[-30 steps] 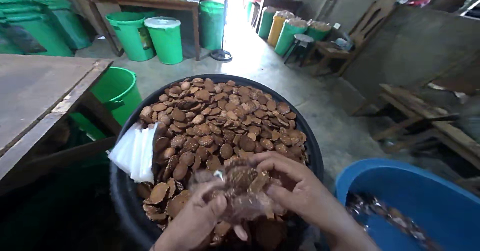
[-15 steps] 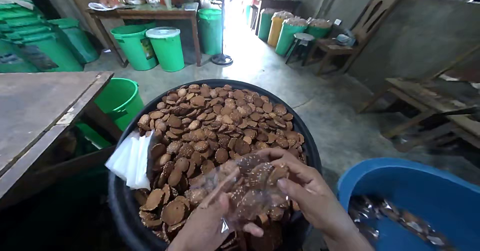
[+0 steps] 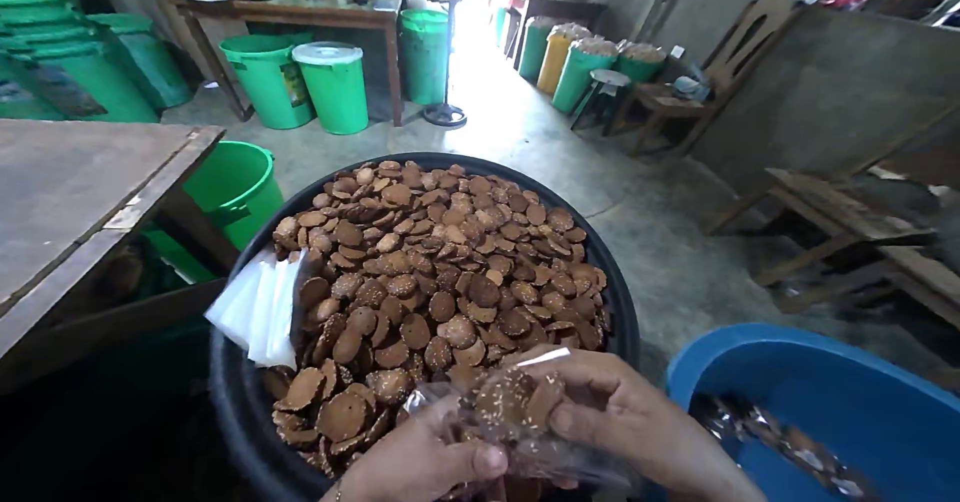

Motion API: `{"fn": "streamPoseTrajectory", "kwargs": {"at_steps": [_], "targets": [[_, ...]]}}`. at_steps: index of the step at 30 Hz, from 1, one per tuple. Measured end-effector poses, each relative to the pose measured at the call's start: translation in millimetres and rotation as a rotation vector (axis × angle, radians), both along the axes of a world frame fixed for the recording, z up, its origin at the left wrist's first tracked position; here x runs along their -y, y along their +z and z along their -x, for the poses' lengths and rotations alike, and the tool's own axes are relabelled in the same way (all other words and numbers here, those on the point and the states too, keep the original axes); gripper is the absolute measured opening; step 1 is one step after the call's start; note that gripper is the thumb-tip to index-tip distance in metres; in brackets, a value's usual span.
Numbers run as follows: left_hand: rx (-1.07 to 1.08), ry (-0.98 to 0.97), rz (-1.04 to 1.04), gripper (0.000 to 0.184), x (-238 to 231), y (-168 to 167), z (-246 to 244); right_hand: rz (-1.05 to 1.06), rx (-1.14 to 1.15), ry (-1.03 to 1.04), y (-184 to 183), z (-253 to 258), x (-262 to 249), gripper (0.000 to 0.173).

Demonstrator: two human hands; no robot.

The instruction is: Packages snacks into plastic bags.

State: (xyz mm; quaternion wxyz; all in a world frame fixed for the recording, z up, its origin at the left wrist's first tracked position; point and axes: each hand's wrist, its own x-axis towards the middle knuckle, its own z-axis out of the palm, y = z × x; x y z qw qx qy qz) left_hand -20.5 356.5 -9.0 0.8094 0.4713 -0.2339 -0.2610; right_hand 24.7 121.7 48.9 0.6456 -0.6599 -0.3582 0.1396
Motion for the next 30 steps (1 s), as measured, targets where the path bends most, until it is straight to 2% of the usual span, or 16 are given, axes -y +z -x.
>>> {"fn": "streamPoseTrajectory", "kwargs": {"at_steps": [3, 5, 8, 10, 14, 15, 17, 20, 23, 25, 27, 28, 29, 30], "targets": [[-0.054, 0.031, 0.181, 0.028, 8.9, -4.5, -0.5, -0.009, 0.023, -0.230, 0.8, 2.6, -1.3, 0.019], [-0.029, 0.077, 0.188, 0.028, 9.6, -5.2, -1.8, -0.006, 0.059, -0.307, 0.0, 1.6, -3.2, 0.020], [0.009, 0.157, -0.031, 0.024, 7.4, 1.1, 2.8, 0.087, 0.116, -0.064, 2.7, -4.3, 0.6, 0.037], [0.029, 0.103, -0.059, 0.021, 6.4, 3.0, 2.6, 0.124, 0.189, -0.022, 6.1, -6.4, 2.4, 0.040], [-0.011, 0.048, 0.025, 0.019, 6.8, 5.2, 3.2, 0.100, 0.237, -0.370, 7.1, 2.5, -11.6, 0.026], [-0.035, 0.058, 0.064, 0.024, 7.5, 3.3, 3.8, 0.101, 0.237, -0.396, 5.7, 3.2, -13.5, 0.023], [-0.153, 0.062, 0.216, 0.039, 8.9, -3.6, 2.5, 0.082, 0.297, -0.309, 3.5, 1.3, -8.3, 0.011], [-0.220, -0.089, 0.444, 0.057, 7.0, -16.2, -4.3, 0.208, 0.475, -0.167, 10.1, 1.0, 8.0, 0.024], [-0.245, -0.064, 0.435, 0.073, 20.4, -11.3, -3.1, 0.362, 0.592, -0.160, 14.8, 8.9, 13.4, 0.028], [-0.255, 0.025, 0.424, 0.069, 28.7, -7.4, -4.1, 0.383, 0.544, -0.149, 20.0, 10.8, 21.2, 0.034], [-0.261, 0.128, 0.373, 0.065, 33.2, -2.3, -1.6, 0.330, 0.436, -0.138, 21.3, 14.5, 29.4, 0.060], [-0.241, 0.169, 0.333, 0.065, 35.9, -0.5, -0.2, 0.302, 0.395, -0.178, 19.6, 20.2, 30.2, 0.066], [-0.224, 0.204, 0.289, 0.065, 40.7, 0.0, 0.6, 0.284, 0.374, -0.262, 15.4, 29.0, 27.7, 0.063], [-0.214, 0.220, 0.238, 0.063, 46.4, -0.6, 0.7, 0.272, 0.371, -0.365, 10.0, 39.4, 21.8, 0.052]]}}
